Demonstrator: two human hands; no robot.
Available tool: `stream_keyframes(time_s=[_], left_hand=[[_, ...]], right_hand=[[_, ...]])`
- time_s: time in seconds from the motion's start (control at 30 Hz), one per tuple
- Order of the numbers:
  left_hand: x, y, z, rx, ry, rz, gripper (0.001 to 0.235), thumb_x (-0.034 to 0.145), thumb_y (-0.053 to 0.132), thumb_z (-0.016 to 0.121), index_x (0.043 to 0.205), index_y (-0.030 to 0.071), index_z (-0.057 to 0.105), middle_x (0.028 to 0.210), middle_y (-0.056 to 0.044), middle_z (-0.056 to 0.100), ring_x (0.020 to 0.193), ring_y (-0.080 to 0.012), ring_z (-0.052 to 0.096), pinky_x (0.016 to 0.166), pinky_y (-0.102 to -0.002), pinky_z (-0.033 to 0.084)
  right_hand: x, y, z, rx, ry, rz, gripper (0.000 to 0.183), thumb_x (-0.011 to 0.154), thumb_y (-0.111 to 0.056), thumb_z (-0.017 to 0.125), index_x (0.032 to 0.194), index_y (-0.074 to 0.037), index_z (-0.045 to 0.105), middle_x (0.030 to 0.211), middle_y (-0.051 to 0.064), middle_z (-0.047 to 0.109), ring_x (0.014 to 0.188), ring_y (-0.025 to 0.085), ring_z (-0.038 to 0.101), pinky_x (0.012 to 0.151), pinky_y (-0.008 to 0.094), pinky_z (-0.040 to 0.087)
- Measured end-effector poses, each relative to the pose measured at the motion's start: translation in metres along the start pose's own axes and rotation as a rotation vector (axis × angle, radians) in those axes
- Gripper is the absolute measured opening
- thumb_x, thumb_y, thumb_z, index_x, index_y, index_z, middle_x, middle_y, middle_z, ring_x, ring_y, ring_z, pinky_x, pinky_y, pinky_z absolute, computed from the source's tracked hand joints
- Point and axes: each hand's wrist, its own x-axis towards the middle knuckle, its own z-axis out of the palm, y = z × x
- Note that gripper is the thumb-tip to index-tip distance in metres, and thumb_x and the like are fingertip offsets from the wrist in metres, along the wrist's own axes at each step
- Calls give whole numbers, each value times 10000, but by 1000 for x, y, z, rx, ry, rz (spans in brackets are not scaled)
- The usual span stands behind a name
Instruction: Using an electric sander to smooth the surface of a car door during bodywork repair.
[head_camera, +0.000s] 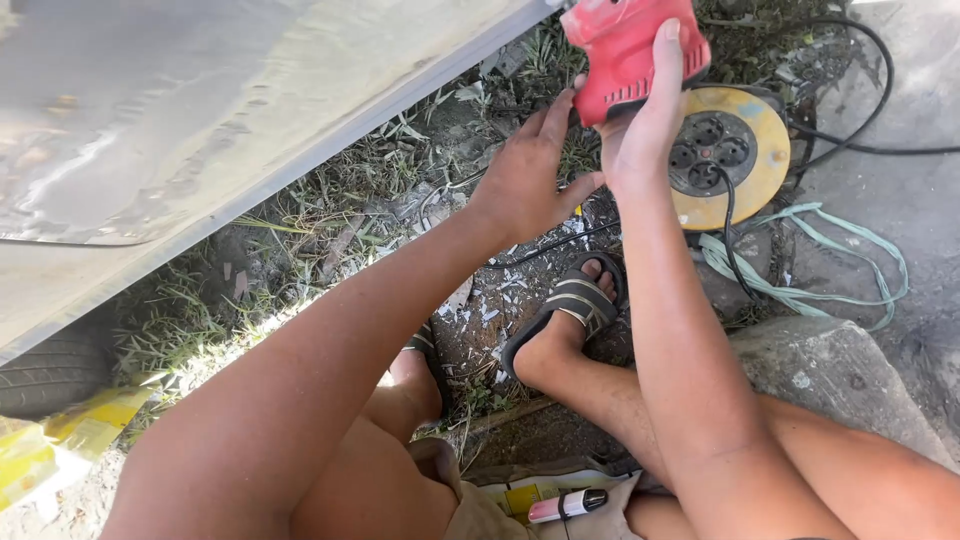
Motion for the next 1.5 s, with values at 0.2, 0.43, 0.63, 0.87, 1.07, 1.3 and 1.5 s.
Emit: stream_keyframes(time_s=[0.2, 0.43, 0.63, 0.87, 1.07, 1.3, 1.5], left_hand=[[-32, -26, -29, -60, -54, 27, 1004, 884, 282, 781, 1551, -69, 118, 1535, -253, 493, 1283, -389, 603, 1091, -465, 507], [-89, -74, -57, -103, -92, -153, 844, 899, 305, 759, 1519, -39, 300, 1032, -281, 727, 989, -445, 719, 873, -592, 569], [-153, -120, -80, 113, -159, -259, 608, 977, 339, 651, 1428, -6, 432, 919, -227, 725, 892, -420, 741, 723, -542, 600], [-146, -85, -97, 102, -200, -260, 645, 1006, 362, 598, 1485, -27, 409, 1015, -286, 715, 944, -429, 753, 797, -548, 625], [-75, -19, -75, -129, -72, -153, 619, 1019, 346, 608, 1463, -52, 442, 1075, -317, 693, 980, -453, 739, 810, -548, 630], [3, 60, -56, -407, -19, -26, 661, 988, 237, 622, 1526, -55, 372, 1145, -337, 666, 1059, -471, 706, 869, -508, 637], [31, 109, -62, -582, 160, 152, 651, 994, 172, 539, 1527, -130, 320, 1115, -362, 631, 1037, -489, 681, 803, -504, 627]], right_hand=[[-28, 38, 15, 8, -78, -42, 627, 886, -373, 699, 1362, -125, 375, 1203, 182, 570, 866, 282, 668, 597, 366, 634], [-89, 101, 45, -378, -24, 133, 563, 946, -552, 700, 1288, -180, 452, 1082, 65, 538, 878, 222, 643, 692, 303, 649], [-141, 128, 70, -390, -251, 336, 620, 903, -489, 740, 1305, -158, 403, 1146, 90, 504, 1002, 284, 607, 827, 406, 626], [-132, 140, 53, -205, -188, 251, 524, 990, -372, 713, 1323, -168, 364, 1163, 93, 580, 967, 242, 644, 828, 407, 645], [-85, 66, 72, -93, 209, -69, 521, 943, -423, 730, 1276, -171, 418, 1116, 55, 475, 996, 207, 499, 850, 377, 504], [-43, -28, 79, -101, 418, -416, 569, 927, -465, 788, 1261, -149, 453, 1193, 92, 476, 1113, 228, 490, 1001, 403, 420], [-28, -100, 61, -701, 174, -878, 480, 1069, -293, 747, 1386, -167, 409, 1212, 88, 426, 1180, 184, 413, 1033, 343, 324]])
